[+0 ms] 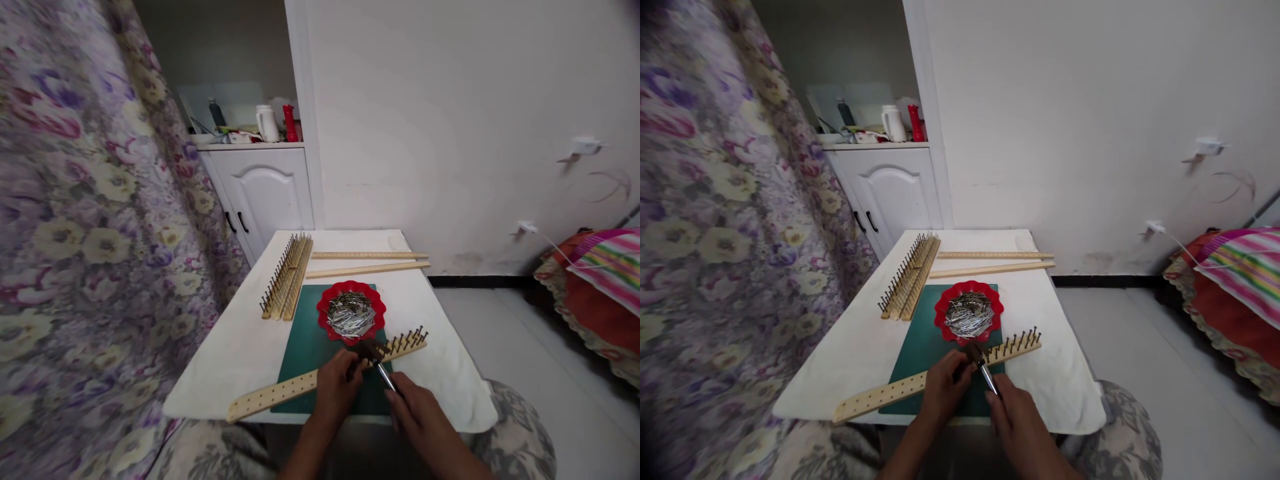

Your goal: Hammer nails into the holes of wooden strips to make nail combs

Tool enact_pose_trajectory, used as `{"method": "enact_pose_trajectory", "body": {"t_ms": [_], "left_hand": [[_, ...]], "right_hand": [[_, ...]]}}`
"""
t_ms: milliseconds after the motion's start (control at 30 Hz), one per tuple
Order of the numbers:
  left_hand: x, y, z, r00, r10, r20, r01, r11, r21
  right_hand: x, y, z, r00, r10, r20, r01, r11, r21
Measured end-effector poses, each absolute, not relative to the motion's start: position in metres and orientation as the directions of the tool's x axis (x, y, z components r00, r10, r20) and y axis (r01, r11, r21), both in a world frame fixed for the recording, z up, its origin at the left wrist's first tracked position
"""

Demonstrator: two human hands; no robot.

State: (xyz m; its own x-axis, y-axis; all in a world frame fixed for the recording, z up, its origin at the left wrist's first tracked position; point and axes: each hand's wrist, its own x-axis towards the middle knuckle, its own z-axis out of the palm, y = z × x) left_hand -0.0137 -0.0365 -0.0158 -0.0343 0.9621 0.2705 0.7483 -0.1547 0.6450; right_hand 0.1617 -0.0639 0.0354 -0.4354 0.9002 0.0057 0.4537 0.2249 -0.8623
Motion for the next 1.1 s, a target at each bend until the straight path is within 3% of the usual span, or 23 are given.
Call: {"method": "enact_pose_trajectory", "body": {"t_ms": [933,1100], "left_hand": [[-0.018,-0.038,-0.018,0.017,0.965,0.263,0.734,-0.191,0.652],[-0.041,-0.05,-0.012,0.088,0.945,0.314,0.833,-0.243,0.497]], "right_hand": [[0.165,-0.07,0.038,-0.419,0.908,-0.001,0.44,0.202,-0.875],[0.177,-0.097,0.006,-0.367,0.925,-0.095,0.456,0.09,-0.885]]}}
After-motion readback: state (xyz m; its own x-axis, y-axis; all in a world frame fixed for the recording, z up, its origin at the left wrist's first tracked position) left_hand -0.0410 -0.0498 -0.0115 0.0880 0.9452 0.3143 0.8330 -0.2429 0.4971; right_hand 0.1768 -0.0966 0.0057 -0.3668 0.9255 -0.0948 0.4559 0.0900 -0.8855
